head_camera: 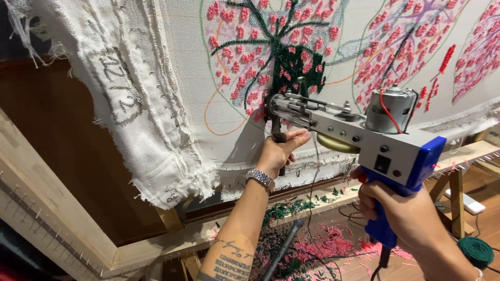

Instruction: Using a tufting gun to create or repair a rug on a large vertical frame.

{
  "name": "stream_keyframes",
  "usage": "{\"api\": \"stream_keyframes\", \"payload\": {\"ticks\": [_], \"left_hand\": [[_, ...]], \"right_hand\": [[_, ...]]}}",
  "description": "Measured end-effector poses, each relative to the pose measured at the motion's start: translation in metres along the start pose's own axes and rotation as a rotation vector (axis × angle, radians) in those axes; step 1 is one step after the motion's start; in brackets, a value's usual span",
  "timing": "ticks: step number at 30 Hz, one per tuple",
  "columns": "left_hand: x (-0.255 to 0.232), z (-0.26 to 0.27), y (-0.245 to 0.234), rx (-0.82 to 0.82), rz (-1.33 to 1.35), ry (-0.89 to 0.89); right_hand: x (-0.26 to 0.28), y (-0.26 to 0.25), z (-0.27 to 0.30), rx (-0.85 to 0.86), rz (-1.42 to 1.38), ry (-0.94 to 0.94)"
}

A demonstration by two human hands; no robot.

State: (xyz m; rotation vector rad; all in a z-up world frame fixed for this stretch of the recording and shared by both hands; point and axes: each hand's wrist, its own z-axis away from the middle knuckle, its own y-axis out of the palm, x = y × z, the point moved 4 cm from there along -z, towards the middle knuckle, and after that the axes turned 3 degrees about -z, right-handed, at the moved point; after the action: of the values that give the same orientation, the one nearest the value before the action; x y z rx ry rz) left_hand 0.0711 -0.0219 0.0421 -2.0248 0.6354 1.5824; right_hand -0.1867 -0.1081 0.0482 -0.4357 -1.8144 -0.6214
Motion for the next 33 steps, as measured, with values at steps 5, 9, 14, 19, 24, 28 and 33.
{"api": "stream_keyframes", "payload": {"ticks": [5,9,14,19,24,28,33], "left_hand": [[0.006,-0.009,-0.003,0.003,0.029,0.025],[-0.002,-0.008,-0.003,0.012,0.049,0.024],[-0.004,-0.009,-0.002,0.021,0.033,0.036],[-0.01,0.0,0.005,0.105,-0.005,0.066],[-0.004,0.007,0.023,0.375,0.157,0.093],[-0.009,0.02,0.037,0.433,0.158,0.096],[-0.025,0.038,0.046,0.392,0.011,0.08]], "right_hand": [[0.001,0.0,-0.004,0.029,-0.029,-0.002],[-0.016,-0.017,-0.014,0.063,-0.069,-0.031],[-0.002,-0.013,-0.01,0.084,-0.03,-0.07],[0.002,-0.031,-0.006,0.074,-0.018,-0.084],[-0.017,-0.081,-0.006,0.158,-0.065,-0.074],[-0.014,-0.095,0.002,0.184,-0.085,-0.085],[-0.021,-0.118,0.007,0.148,-0.122,-0.011]]}}
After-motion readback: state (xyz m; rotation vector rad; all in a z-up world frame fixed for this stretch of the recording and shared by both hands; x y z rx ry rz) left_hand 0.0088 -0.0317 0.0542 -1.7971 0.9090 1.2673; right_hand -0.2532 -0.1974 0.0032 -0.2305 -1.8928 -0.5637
